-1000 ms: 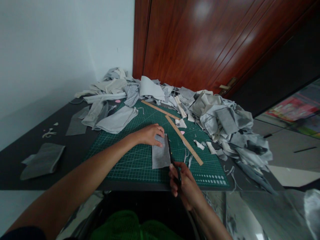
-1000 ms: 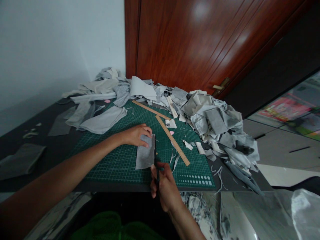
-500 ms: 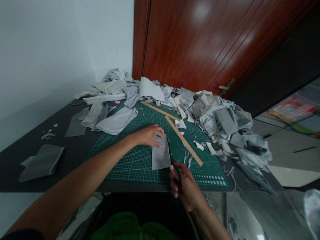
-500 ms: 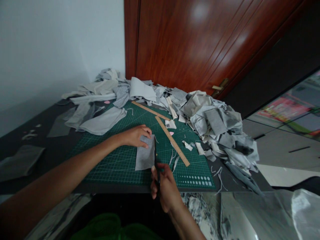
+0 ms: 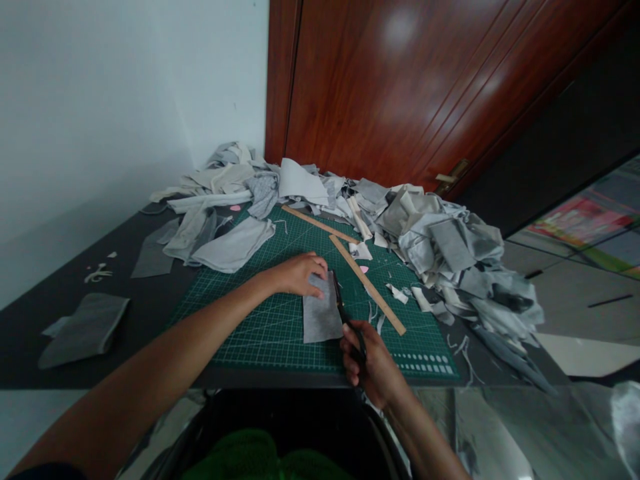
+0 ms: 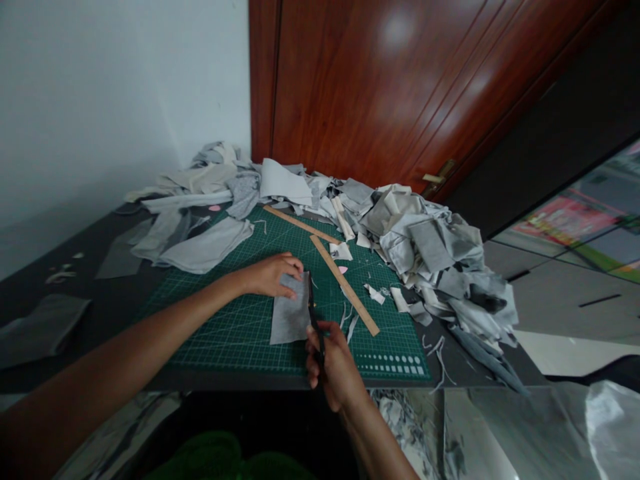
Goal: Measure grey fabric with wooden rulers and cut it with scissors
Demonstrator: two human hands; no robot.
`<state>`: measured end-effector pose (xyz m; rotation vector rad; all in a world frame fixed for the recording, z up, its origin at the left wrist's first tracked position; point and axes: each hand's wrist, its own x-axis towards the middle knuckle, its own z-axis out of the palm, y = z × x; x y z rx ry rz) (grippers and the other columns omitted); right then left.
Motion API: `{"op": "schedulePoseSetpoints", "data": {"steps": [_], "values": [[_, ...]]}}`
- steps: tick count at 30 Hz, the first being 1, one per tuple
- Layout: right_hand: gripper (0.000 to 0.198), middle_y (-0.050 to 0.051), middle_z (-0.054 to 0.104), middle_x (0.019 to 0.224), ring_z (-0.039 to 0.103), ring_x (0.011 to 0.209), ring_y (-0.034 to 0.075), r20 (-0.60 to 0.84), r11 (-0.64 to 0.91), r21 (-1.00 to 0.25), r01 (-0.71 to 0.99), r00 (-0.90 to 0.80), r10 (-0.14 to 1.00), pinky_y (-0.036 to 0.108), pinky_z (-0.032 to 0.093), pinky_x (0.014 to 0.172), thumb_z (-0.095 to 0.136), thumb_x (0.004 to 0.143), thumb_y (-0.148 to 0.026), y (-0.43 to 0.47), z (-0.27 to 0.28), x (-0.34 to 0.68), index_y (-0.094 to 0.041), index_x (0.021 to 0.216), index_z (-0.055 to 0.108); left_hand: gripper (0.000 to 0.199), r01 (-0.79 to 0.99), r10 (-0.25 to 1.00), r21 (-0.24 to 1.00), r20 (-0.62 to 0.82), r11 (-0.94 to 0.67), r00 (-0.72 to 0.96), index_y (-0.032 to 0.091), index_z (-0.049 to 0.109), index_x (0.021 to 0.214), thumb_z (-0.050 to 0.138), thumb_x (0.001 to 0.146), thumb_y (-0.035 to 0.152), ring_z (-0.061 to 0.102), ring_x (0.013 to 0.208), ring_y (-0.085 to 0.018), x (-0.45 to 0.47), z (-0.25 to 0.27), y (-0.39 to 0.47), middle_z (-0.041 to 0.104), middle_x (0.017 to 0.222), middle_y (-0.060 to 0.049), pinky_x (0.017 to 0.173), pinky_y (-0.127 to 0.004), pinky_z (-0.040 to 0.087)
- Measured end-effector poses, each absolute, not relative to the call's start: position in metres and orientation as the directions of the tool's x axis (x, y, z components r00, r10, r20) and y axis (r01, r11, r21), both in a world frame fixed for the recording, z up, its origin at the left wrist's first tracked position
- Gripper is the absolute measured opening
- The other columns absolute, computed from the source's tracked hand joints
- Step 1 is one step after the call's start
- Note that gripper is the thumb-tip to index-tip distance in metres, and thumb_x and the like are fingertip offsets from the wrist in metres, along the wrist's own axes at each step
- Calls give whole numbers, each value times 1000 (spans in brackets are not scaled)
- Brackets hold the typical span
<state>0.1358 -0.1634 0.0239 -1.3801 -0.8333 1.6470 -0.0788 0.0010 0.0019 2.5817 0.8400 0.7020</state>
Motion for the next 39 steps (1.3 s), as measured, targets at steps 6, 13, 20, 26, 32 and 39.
{"op": "schedulePoseSetpoints", "data": {"steps": [6,13,20,26,32,39], "values": [[60,-12,53,65,39,38,4,-420,-427,-892,-146,-77,904,15,31,30,81,67,-60,-166,21,135,-24,100,47,38,433,604,452,359,-780,712,21,76,97,89,68,42,66,103,-22,-79,1,2,71,111,-6,105,-41,40],[56,-11,52,66,39,39,4,-387,-394,-912,-116,-83,918,15,33,30,80,71,-58,-167,19,135,-23,100,47,38,438,614,466,349,-769,707,20,76,96,88,68,43,63,104,-22,-79,1,2,70,110,-5,100,-37,42],[55,-11,51,67,40,40,4,-369,-377,-920,-109,-93,925,15,33,32,81,72,-58,-169,20,135,-23,100,49,37,437,617,469,353,-767,704,22,76,95,89,68,43,64,103,-22,-79,0,2,70,111,-5,102,-39,41],[55,-11,52,67,41,40,4,-346,-356,-929,-101,-101,933,16,35,32,81,72,-57,-170,19,134,-22,100,49,37,437,610,460,349,-773,711,22,76,97,88,69,43,65,104,-21,-80,1,1,70,113,-5,108,-41,37],[62,-11,53,63,39,39,5,-426,-427,-882,-199,-50,903,15,31,30,84,63,-61,-169,16,137,-23,99,49,38,451,606,430,356,-782,712,22,76,97,88,68,43,64,102,-21,-80,1,2,70,112,-5,100,-36,41],[57,-11,52,64,38,38,5,-406,-350,-867,-355,94,909,15,29,30,85,66,-58,-201,8,159,-27,97,48,39,574,643,293,289,-765,709,21,73,95,82,74,52,61,98,-24,-71,17,-14,69,106,-5,91,-37,43]]}}
